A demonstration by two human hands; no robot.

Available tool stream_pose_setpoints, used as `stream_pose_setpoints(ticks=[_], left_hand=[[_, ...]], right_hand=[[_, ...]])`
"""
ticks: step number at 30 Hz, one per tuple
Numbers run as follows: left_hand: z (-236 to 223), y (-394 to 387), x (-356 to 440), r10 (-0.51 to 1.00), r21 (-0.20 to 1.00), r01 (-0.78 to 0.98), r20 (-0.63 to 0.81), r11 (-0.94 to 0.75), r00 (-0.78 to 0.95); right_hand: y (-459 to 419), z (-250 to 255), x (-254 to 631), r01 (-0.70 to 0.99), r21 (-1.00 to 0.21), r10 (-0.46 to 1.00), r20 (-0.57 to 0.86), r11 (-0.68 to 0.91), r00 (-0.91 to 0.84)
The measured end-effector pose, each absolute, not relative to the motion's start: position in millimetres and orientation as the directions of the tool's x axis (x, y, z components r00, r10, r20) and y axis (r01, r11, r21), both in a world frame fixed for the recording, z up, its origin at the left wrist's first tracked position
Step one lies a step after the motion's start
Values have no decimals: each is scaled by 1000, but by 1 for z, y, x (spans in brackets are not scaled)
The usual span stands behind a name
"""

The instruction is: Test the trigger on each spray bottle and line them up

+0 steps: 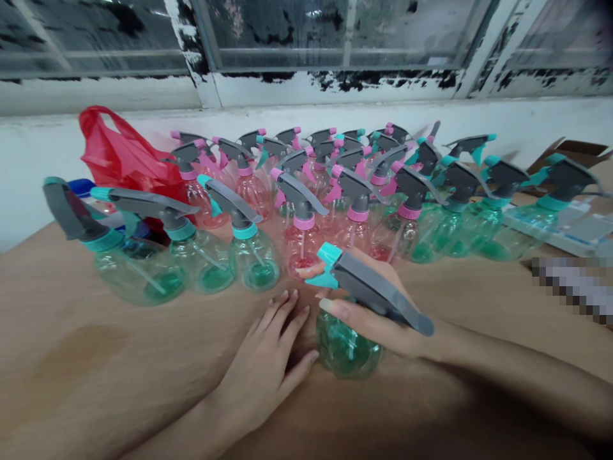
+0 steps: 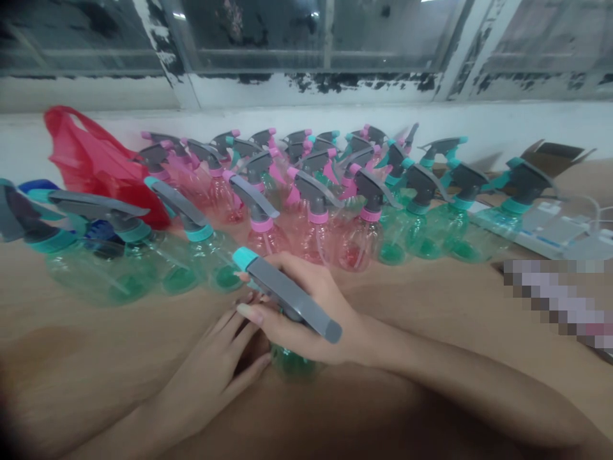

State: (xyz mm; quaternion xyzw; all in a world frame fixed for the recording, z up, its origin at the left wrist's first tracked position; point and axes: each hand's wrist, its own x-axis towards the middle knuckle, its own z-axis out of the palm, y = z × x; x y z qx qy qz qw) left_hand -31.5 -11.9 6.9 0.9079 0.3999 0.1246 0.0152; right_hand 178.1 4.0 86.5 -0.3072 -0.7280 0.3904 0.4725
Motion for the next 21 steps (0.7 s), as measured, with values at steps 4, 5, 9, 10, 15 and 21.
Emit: stream_pose_setpoints(ticks=[4,5,9,10,15,21], left_hand=[[5,-11,-32,722,110,720,235,-685,651],[5,-11,-32,720,107,720,241,-686,650],[4,-11,-31,723,114,721,245,-683,646],[4,-11,-32,725,118,722,247,-681,643],[5,-13,-32,721,104,724,262,-682,642],[5,-12,-33,718,92,721,238,-687,654]], right_hand=[[4,87,178,67,-861,817,450,504,-361],[4,86,178,62,-862,816,451,504,-361],[4,86,179,76,-846,802,466,527,-374],[4,87,179,80,-840,797,472,536,-376],[6,88,179,114,-798,773,521,591,-362],[7,91,180,141,-805,780,489,576,-390]])
